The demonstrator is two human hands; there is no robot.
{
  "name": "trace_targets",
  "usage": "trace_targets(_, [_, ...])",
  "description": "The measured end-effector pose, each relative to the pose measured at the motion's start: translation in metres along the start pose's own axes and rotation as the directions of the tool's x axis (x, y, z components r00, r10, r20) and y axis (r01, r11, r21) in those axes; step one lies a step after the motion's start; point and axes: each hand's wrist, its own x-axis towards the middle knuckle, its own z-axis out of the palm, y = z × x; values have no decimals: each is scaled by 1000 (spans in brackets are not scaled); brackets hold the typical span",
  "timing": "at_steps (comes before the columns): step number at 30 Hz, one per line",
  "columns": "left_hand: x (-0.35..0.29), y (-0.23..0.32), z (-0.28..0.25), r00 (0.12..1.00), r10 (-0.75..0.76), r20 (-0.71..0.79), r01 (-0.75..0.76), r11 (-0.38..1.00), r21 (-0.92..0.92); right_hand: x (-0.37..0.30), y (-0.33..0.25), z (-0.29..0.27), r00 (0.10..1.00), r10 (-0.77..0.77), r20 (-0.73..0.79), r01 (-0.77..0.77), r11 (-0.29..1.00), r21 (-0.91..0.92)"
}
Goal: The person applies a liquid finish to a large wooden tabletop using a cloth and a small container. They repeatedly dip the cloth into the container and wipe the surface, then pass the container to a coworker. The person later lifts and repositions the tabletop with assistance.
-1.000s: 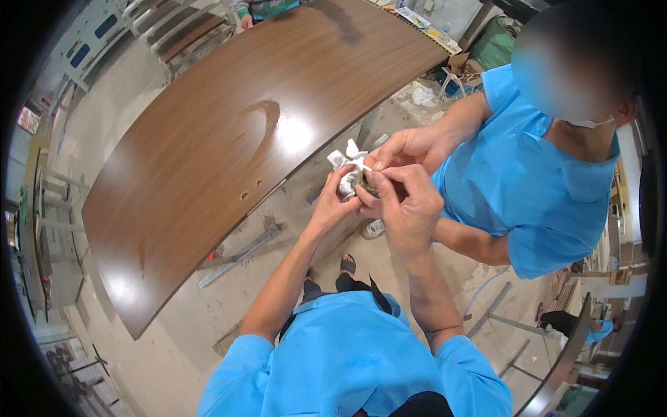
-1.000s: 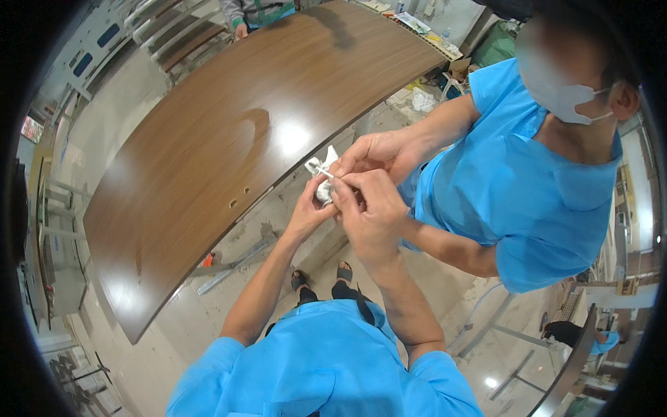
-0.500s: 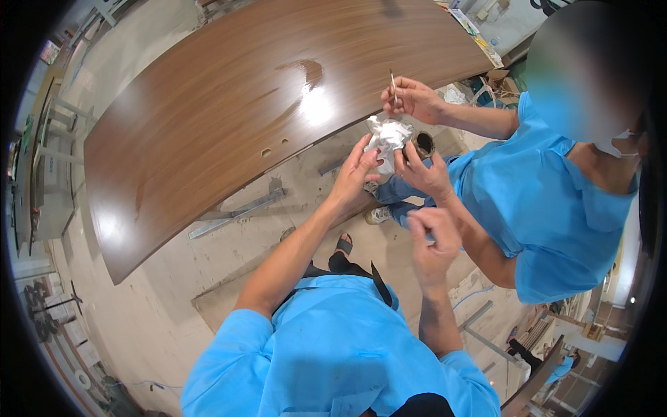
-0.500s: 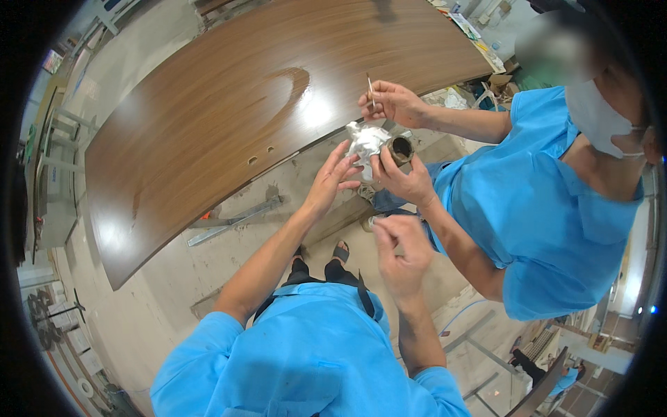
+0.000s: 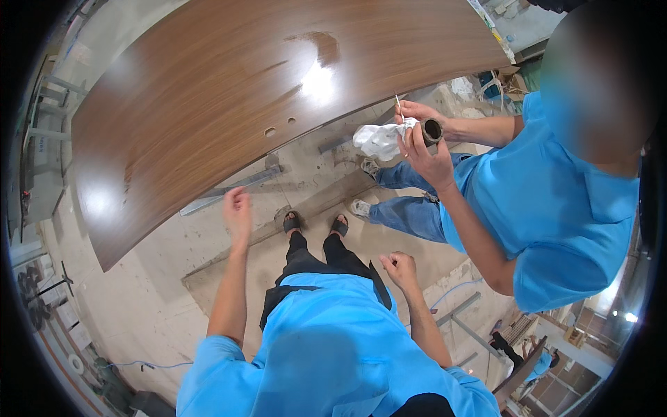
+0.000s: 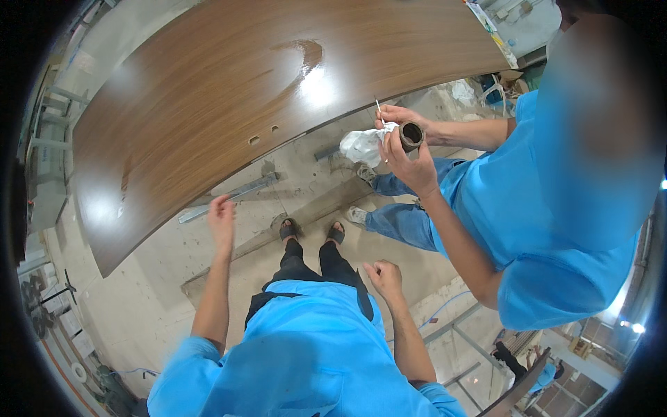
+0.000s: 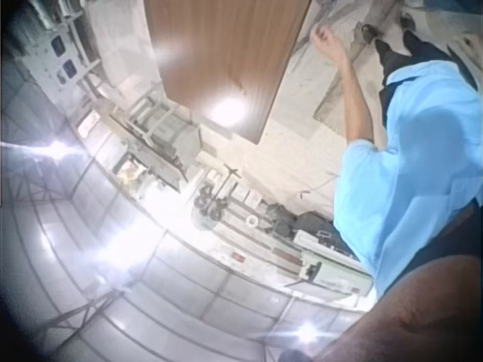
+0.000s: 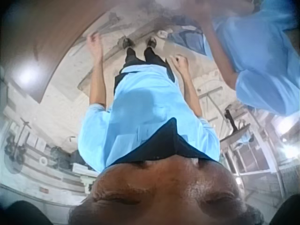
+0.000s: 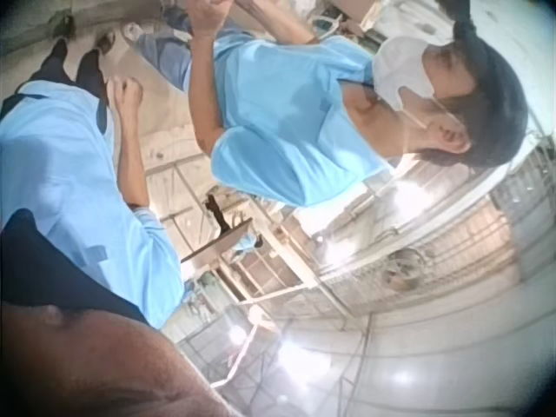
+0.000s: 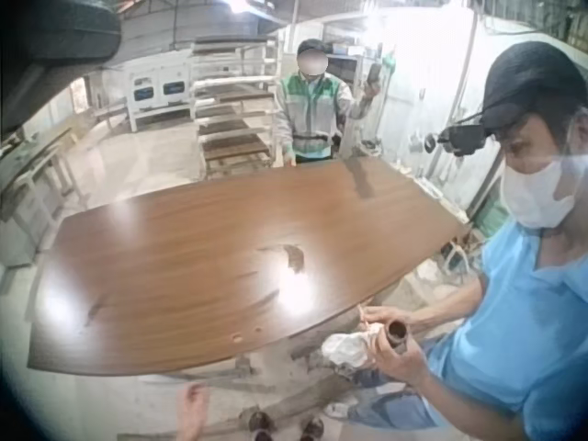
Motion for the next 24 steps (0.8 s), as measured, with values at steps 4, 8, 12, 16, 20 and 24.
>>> trace_targets(4, [29,8,-77,934,179,-308,-142,980,139,0,-16,16,998,-34,56,33,999,9])
trace_targets(8, [73,18,-112,881,250,-401,-155,955,254,0,-45,45,992,38,117,-49,994,97])
trace_targets(12, [117,16,-106,857,362,-366,-233,907,351,-7,-66,71,976,79,202,-93,994,63])
trace_targets(16, [141,10,-79,888,334,-317,-227,916,330,-10,-76,82,962,147,232,-170,982,82])
trace_targets(20, [152,11,-62,895,334,-296,-234,915,328,-5,-83,82,951,227,212,-249,965,83])
trace_targets(24, [156,13,-58,892,336,-302,-238,918,319,-1,-89,80,962,219,162,-239,964,117])
